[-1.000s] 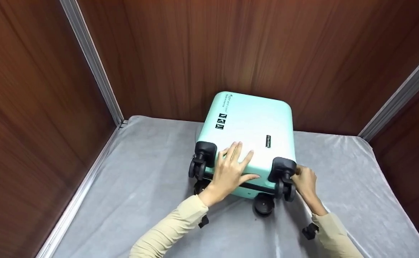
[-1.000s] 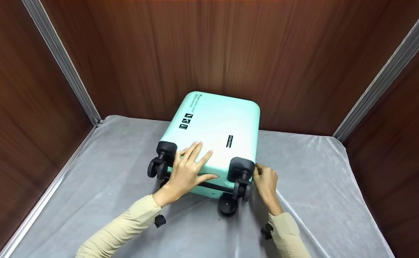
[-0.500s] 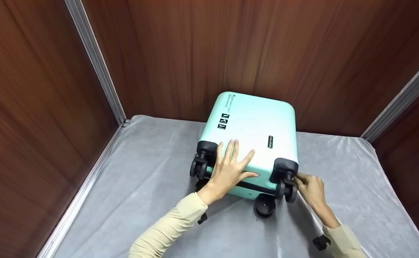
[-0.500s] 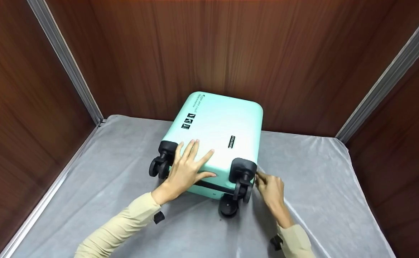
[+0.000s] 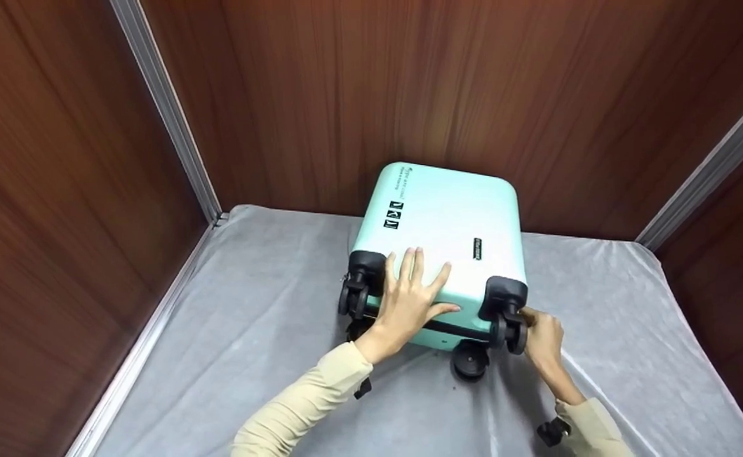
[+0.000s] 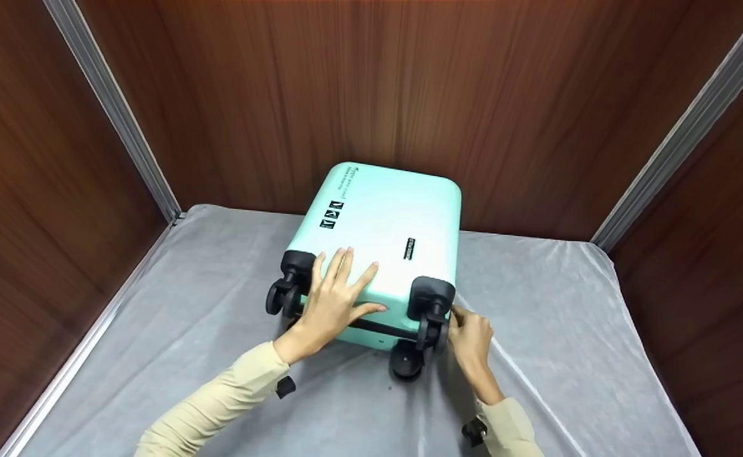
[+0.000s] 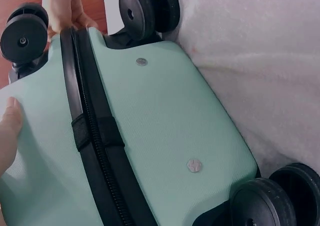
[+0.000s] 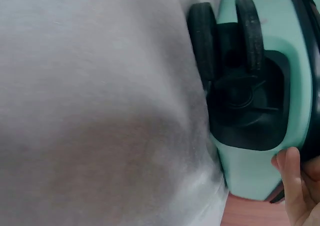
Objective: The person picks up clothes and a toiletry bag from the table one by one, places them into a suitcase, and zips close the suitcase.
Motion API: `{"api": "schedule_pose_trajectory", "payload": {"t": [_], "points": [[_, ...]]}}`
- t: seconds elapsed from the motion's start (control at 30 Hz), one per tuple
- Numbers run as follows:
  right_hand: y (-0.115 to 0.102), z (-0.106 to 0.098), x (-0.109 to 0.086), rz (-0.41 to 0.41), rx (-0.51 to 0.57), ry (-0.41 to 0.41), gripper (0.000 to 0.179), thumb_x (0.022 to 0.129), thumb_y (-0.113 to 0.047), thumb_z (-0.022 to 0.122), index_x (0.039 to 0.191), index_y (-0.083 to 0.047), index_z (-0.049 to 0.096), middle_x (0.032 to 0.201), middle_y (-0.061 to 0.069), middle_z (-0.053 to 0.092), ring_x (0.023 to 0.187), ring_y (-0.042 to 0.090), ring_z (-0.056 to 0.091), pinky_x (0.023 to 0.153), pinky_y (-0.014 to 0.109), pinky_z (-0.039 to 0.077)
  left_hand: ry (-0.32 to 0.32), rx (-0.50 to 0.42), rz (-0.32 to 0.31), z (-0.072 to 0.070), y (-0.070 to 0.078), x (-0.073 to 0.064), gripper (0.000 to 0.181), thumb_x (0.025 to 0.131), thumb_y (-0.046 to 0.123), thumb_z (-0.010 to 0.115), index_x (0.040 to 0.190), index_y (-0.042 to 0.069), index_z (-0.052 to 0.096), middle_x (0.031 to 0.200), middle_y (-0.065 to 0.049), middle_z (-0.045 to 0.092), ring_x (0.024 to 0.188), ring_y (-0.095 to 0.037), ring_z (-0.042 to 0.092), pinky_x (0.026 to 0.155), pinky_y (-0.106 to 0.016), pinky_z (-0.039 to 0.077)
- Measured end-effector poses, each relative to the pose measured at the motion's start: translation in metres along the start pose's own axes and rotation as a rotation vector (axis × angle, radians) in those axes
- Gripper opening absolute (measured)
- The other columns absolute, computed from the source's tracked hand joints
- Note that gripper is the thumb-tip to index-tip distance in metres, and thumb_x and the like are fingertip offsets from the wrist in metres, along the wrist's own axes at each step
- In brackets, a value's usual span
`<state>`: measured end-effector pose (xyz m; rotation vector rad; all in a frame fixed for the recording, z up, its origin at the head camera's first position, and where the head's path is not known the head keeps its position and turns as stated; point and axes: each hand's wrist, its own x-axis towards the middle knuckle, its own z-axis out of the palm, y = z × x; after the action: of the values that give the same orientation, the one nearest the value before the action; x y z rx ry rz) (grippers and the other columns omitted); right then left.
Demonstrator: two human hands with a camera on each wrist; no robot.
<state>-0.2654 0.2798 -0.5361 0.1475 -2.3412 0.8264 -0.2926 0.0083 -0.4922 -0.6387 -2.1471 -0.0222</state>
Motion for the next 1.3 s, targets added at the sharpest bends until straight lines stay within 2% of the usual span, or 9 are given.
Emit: {"api": "schedule_pose_trajectory", "payload": {"t": [0.2, 0.3, 0.47, 0.57, 0.67, 0.77, 0.83, 0.97, 1.3], "points": [[0.009, 0.002, 0.016, 0.007, -0.009, -0.039, 0.009, 0.077, 0.001, 0.066, 0.075, -0.002, 0.074, 0.068, 0.014, 0.069, 0.067, 0.041, 0.066, 0.06, 0.055, 0.047, -0.016, 0.066, -0.044, 0.004, 0.009, 0.003, 0.075, 0.084, 0.081, 0.039, 0.134, 0.03, 0.062, 0.133, -0.025, 0.057, 0.126, -0.041, 0.051, 0.103, -0.062, 0.036], [0.011, 0.001, 0.018, -0.019, -0.019, -0.052, 0.011, 0.076, 0.004, 0.064, 0.075, -0.003, 0.072, 0.068, 0.013, 0.069, 0.067, 0.042, 0.065, 0.06, 0.058, 0.047, -0.059, 0.022, -0.028, 0.0, 0.005, 0.007, 0.074, 0.085, 0.079, 0.04, 0.136, 0.028, 0.06, 0.135, -0.024, 0.056, 0.127, -0.041, 0.05, 0.104, -0.061, 0.036], [0.016, -0.003, 0.013, -0.062, -0.011, -0.034, 0.023, 0.074, 0.01, 0.062, 0.089, 0.001, 0.076, 0.073, 0.016, 0.071, 0.068, 0.043, 0.066, 0.059, 0.059, 0.047, -0.12, -0.068, 0.024, -0.003, -0.01, 0.009, 0.07, 0.088, 0.074, 0.046, 0.141, 0.029, 0.056, 0.141, -0.019, 0.053, 0.133, -0.037, 0.045, 0.107, -0.058, 0.033], [0.018, -0.006, 0.009, -0.055, 0.016, -0.024, 0.027, 0.074, 0.01, 0.063, 0.096, 0.002, 0.077, 0.075, 0.017, 0.072, 0.067, 0.039, 0.067, 0.059, 0.056, 0.048, -0.119, -0.045, 0.04, 0.0, -0.015, 0.007, 0.071, 0.089, 0.074, 0.042, 0.144, 0.031, 0.053, 0.141, -0.021, 0.051, 0.134, -0.038, 0.044, 0.108, -0.06, 0.032], [0.019, -0.012, 0.008, -0.047, 0.018, -0.034, 0.022, 0.076, 0.005, 0.068, 0.096, 0.002, 0.078, 0.076, 0.016, 0.072, 0.065, 0.025, 0.066, 0.059, 0.048, 0.049, -0.091, 0.034, 0.057, 0.003, -0.014, 0.005, 0.072, 0.089, 0.076, 0.034, 0.144, 0.033, 0.052, 0.138, -0.025, 0.053, 0.131, -0.039, 0.047, 0.105, -0.063, 0.034], [0.017, -0.018, 0.004, -0.049, 0.003, -0.047, 0.018, 0.076, 0.006, 0.071, 0.09, -0.001, 0.079, 0.068, 0.01, 0.071, 0.057, 0.011, 0.057, 0.056, 0.039, 0.046, -0.063, 0.08, 0.055, 0.003, -0.013, 0.005, 0.073, 0.088, 0.078, 0.032, 0.143, 0.035, 0.053, 0.135, -0.025, 0.055, 0.128, -0.038, 0.05, 0.103, -0.062, 0.037], [0.016, -0.021, 0.0, -0.048, -0.011, -0.056, 0.014, 0.074, 0.008, 0.07, 0.077, -0.004, 0.078, 0.058, 0.002, 0.067, 0.053, 0.006, 0.048, 0.053, 0.035, 0.042, -0.059, 0.078, 0.046, 0.003, -0.011, 0.005, 0.073, 0.088, 0.079, 0.033, 0.142, 0.035, 0.054, 0.135, -0.024, 0.055, 0.129, -0.038, 0.05, 0.103, -0.061, 0.037], [0.009, -0.019, -0.008, -0.046, -0.036, -0.042, 0.027, 0.068, 0.011, 0.064, 0.056, -0.013, 0.057, 0.05, -0.003, 0.054, 0.049, 0.015, 0.047, 0.049, 0.038, 0.038, -0.069, 0.07, 0.037, 0.003, -0.009, 0.005, 0.073, 0.088, 0.078, 0.032, 0.143, 0.036, 0.053, 0.136, -0.024, 0.055, 0.13, -0.038, 0.049, 0.104, -0.061, 0.036], [0.008, -0.01, -0.005, 0.025, -0.023, 0.044, 0.034, 0.066, 0.009, 0.053, 0.051, -0.018, 0.037, 0.05, -0.008, 0.035, 0.049, 0.019, 0.04, 0.049, 0.04, 0.034, 0.024, 0.104, 0.018, 0.007, 0.001, 0.008, 0.07, 0.087, 0.078, 0.037, 0.136, 0.034, 0.06, 0.131, -0.023, 0.058, 0.123, -0.04, 0.054, 0.1, -0.061, 0.04]]}}
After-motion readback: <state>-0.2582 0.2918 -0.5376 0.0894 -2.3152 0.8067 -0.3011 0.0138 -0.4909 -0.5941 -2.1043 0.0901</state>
